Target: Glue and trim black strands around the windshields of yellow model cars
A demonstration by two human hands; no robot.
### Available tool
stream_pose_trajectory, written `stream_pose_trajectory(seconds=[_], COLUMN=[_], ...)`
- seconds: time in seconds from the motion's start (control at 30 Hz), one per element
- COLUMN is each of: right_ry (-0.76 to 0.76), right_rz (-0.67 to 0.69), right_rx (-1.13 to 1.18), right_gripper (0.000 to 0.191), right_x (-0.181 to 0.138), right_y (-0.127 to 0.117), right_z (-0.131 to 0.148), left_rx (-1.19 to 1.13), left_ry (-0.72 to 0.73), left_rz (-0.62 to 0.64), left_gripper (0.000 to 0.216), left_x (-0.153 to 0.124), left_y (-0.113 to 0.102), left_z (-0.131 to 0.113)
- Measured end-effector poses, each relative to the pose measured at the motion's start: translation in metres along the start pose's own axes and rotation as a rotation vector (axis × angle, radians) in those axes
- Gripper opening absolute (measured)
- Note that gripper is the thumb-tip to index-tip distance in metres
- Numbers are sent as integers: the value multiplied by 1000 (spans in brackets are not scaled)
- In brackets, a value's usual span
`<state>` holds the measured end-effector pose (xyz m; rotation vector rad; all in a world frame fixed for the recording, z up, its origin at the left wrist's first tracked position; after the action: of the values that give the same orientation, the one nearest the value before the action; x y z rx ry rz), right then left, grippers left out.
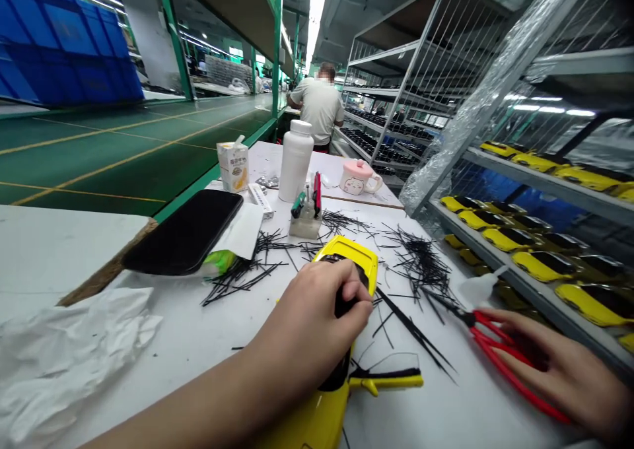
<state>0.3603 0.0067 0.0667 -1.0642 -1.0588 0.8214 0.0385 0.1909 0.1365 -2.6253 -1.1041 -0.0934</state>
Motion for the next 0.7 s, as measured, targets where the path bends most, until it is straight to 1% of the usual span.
stream_pose_trajectory(seconds=[0.07, 0.1, 0.13, 0.2, 0.23, 0.27, 0.3, 0.37, 0.43, 0.5, 0.53, 0.6, 0.63, 0.7], right_ry=[-19, 19, 91, 266, 332, 370, 373, 328, 258, 197, 165, 78, 28, -57], right_rz=[144, 157, 117, -45, -115, -149, -133, -58, 2, 12, 13, 70, 104, 123], right_rx=[76, 139, 197, 281, 307, 330, 362, 467, 587, 718, 793, 939, 1000, 1118], right_gripper=[41, 39, 39, 46, 51, 55, 57, 53, 44, 41, 41, 39, 36, 28], right_x=[3, 5, 8, 16, 20, 26, 34, 52, 70, 83, 88, 96, 99, 105], right_y=[-1, -3, -6, -11, -11, -8, -3, 6, 4, -10, -18, -34, -40, -47], right_z=[4, 4, 2, -7, -12, -16, -16, -9, 9, 36, 52, 91, 110, 146], left_rx=[24, 38, 50, 66, 69, 70, 71, 70, 63, 54, 50, 41, 30, 1], left_ry=[2, 1, -1, -15, -21, -25, -27, -22, -25, -42, -53, -81, -95, -117], left_rz=[-9, -9, -8, 2, 7, 11, 12, 11, 8, 7, 8, 13, 18, 36], left_gripper=[26, 25, 25, 25, 26, 27, 28, 30, 30, 31, 32, 33, 33, 34], left_x=[1, 1, 2, 2, 3, 3, 3, 3, 3, 3, 3, 4, 4, 4], left_y=[-1, -2, -2, -3, -3, -3, -3, -4, -5, -7, -8, -10, -10, -10], left_z=[2, 3, 5, 7, 7, 8, 8, 6, 4, 1, 0, -2, -3, -2])
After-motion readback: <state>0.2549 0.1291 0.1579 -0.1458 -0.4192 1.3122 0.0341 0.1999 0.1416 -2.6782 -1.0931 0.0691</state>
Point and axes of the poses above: each hand's wrist, its own x-axis towards the middle knuckle, its own y-axis out of the palm, z = x × y, the point moved 6 cm from there along x, towards the middle knuckle, and after that the axes turned 14 degrees about -x, right-handed, at the moved point
